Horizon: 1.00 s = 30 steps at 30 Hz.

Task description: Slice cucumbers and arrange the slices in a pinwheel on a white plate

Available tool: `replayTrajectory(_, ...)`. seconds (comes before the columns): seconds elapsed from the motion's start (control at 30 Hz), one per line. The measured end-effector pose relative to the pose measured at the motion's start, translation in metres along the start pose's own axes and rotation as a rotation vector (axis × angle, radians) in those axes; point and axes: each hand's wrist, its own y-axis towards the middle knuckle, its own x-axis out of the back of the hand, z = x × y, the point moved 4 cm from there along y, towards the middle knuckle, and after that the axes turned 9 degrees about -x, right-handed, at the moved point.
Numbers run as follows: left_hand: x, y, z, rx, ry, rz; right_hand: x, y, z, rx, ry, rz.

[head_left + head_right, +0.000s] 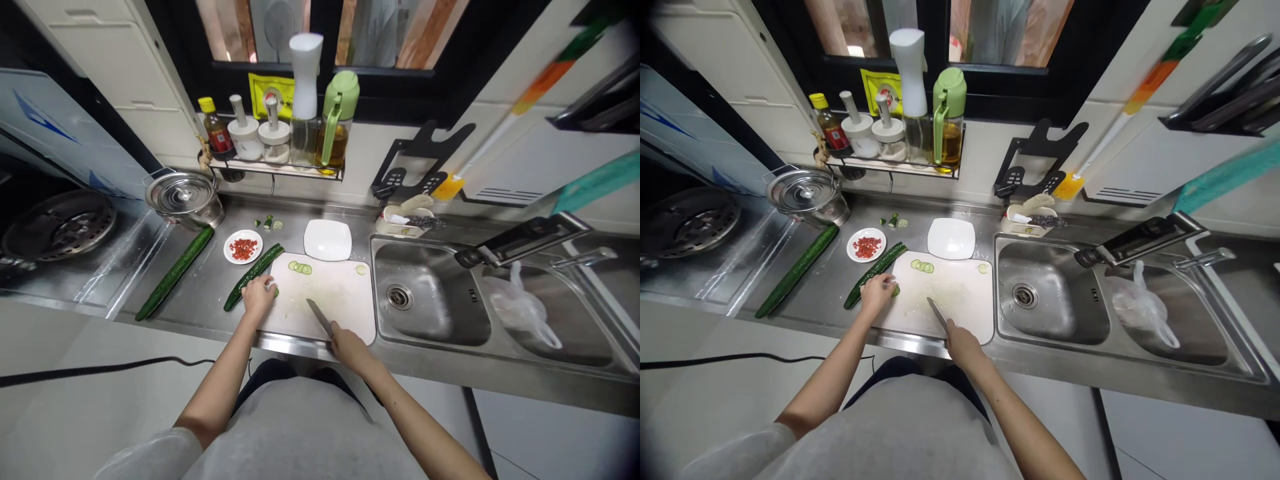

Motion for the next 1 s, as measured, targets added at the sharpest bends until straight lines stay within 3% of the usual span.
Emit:
replayTrajectory(0.13,-0.007,0.004,-0.016,-0.046,-0.028,0.012,0.008,0.001,-0.006,-0.011,0.021,-0.069)
replayTrajectory(0.37,-0.026,0.023,-0.055,-0.143,-0.049,0.032,0.029,0.012,-0.022,-0.17,0.029,-0.231)
replayTrajectory(0.57,-0.037,0.043,-0.086,-0.223,0.008,0.068,0.032,0.023,-0.033,-0.225,0.011,-0.269)
replayTrajectory(0.73,-0.044,0.05,-0.096,-0.297,0.078,0.145,0.029,0.025,-0.035,-0.239,0.003,-0.248)
replayTrajectory(0.9,-0.044,0.049,-0.099,-0.342,0.051,0.103,0.028,0.024,-0.033,-0.24,-0.007,-0.245)
replayTrajectory(1.0,-0.041,0.048,-0.099,-0.296,-0.02,0.112,0.029,0.024,-0.031,-0.234,-0.017,-0.235)
